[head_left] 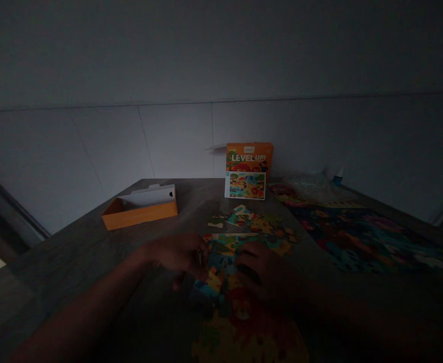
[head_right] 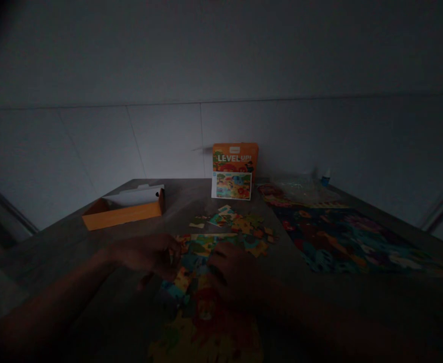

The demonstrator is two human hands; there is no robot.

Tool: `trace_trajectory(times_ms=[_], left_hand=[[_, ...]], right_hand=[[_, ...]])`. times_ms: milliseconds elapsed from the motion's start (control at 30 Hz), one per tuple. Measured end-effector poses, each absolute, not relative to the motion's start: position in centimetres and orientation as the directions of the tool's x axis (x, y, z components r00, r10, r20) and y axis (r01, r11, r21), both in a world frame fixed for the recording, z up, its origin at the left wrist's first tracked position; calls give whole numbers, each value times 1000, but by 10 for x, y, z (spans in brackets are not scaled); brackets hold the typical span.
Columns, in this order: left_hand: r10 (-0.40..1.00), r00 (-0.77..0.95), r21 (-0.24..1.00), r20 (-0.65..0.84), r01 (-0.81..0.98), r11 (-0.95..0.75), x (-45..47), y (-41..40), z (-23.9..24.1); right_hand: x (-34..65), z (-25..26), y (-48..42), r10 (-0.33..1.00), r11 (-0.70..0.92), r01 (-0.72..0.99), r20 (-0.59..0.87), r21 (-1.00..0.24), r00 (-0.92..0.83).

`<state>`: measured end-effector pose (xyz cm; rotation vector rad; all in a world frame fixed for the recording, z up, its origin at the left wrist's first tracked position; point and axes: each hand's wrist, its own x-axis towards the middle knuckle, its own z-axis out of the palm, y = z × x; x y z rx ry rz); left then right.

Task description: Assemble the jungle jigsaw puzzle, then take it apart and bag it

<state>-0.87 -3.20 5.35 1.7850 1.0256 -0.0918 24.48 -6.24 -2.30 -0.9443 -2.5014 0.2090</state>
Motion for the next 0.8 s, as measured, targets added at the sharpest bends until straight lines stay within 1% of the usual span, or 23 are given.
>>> trace_trajectory(times_ms=[67, 133, 233, 300, 400, 467, 500, 567, 633, 667, 700, 767, 800], left_hand=[[613, 609, 711, -503, 695, -107, -10, -30, 52], [684, 568, 701, -457, 704, -115, -13, -25, 52], [867, 419, 707, -270, 698, -117, -19, -12, 47], [943, 297, 723, -148, 683, -102, -21, -2, 37], [975, 212, 744, -69, 662, -91, -19, 11, 18], [979, 194, 714, -61, 694, -94, -17, 15, 8], [980, 195, 679, -29, 723, -124, -15, 16, 5], [977, 202, 572, 65, 795, -202, -13, 14, 2], [961, 210, 434, 181, 860, -270, -10, 12, 1], [946, 228, 369, 232, 879, -302, -9, 11, 1], [923, 264, 308, 279, 886, -347, -7, 11, 0], [853, 389, 196, 347, 859, -472, -3, 13, -4], [814, 466, 152, 348, 828, -539, -1, 14, -8]], right_hand=[[246, -22, -63, 651, 759, 585, 362, -287, -667], [247, -21, -63, 638, 769, 577, 372, -274, -674], [249, -18, -63, 620, 783, 570, 379, -247, -687], [249, -16, -65, 614, 788, 567, 376, -239, -694], [249, -17, -66, 619, 785, 568, 370, -248, -693], [250, -18, -63, 649, 759, 595, 385, -265, -656], [252, -18, -60, 676, 733, 622, 395, -276, -622], [259, -16, -49, 756, 639, 711, 413, -295, -508], [268, -9, -33, 845, 492, 815, 395, -306, -361], [272, -4, -23, 886, 412, 855, 356, -315, -296], [276, 1, -11, 921, 332, 887, 311, -320, -233], [279, 11, 13, 942, 295, 899, 254, -325, -217], [279, 15, 25, 948, 289, 900, 230, -327, -221]])
